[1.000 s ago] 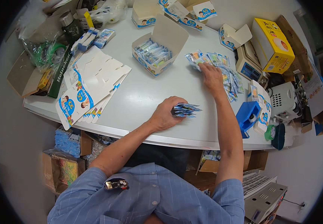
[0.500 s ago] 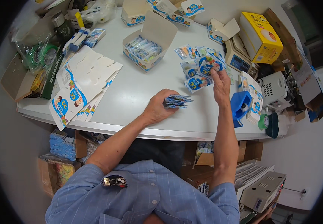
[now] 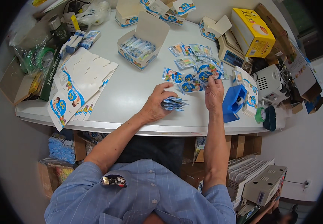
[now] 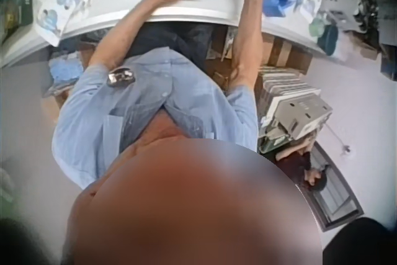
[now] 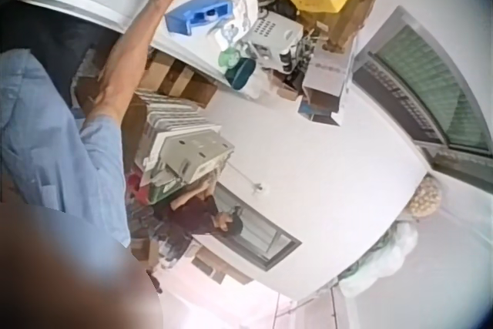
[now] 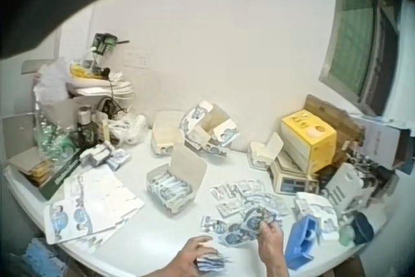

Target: Counting and stacking small product packets and placing them into cardboard boxes.

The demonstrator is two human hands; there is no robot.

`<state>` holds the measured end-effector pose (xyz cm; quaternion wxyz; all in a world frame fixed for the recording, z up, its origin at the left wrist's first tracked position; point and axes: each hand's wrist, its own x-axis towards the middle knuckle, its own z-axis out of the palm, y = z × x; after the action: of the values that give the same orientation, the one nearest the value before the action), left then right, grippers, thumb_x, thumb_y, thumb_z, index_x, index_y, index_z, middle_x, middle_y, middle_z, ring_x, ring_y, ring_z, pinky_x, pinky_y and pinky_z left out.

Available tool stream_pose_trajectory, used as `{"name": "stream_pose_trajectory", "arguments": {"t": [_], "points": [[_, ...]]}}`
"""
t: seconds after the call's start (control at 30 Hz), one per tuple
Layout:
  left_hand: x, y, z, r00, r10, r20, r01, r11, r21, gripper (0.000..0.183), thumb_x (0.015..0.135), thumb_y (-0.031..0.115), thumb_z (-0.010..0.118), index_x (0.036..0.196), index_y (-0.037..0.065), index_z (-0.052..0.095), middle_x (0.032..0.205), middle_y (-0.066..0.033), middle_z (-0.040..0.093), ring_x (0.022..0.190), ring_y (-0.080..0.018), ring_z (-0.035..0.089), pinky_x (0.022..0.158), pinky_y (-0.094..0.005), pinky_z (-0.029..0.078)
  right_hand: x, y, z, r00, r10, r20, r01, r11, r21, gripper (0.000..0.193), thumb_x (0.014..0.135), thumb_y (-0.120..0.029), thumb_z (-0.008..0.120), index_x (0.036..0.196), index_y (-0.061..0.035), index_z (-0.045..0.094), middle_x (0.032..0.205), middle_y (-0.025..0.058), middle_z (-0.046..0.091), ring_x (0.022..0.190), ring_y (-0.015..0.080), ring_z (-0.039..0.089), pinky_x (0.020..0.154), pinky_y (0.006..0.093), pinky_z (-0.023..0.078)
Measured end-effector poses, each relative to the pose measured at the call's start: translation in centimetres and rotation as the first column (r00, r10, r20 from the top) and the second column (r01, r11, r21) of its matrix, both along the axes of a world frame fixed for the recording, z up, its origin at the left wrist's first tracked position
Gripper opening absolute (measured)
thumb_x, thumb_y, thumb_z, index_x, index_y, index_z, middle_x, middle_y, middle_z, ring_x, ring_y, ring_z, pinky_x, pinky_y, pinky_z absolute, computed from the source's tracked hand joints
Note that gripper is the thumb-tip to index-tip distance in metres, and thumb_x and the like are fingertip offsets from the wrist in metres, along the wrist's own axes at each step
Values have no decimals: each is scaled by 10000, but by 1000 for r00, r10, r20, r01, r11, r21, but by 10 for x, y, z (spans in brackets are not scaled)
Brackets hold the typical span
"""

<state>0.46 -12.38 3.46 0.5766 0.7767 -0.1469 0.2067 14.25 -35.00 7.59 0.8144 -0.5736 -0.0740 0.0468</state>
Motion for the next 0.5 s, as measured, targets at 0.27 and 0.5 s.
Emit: {"name": "stream_pose_trajectory", "arguments": {"t": [0.27, 0.5], "points": [[0, -4, 0, 999, 29, -14, -29, 1000, -2, 486, 693, 60, 888, 1141, 137, 715, 1644, -172, 276, 1372, -364, 481, 1057, -414, 505, -25, 26, -12, 981, 195, 17, -195, 972, 130, 343, 1023, -110, 612, 1347, -33, 535, 1328, 89, 631, 1202, 185, 618, 1046, 372, 489], [7, -3, -6, 995, -6, -100, -3, 996, -90, 478, 709, 43, 873, 1151, 106, 700, 1653, -166, 268, 1298, -351, 569, 1055, -432, 516, -31, 32, -11, 970, 237, -53, -215, 939, 268, 349, 1040, -70, 564, 1382, -41, 501, 1349, 78, 611, 1217, 189, 611, 1051, 369, 500]]}}
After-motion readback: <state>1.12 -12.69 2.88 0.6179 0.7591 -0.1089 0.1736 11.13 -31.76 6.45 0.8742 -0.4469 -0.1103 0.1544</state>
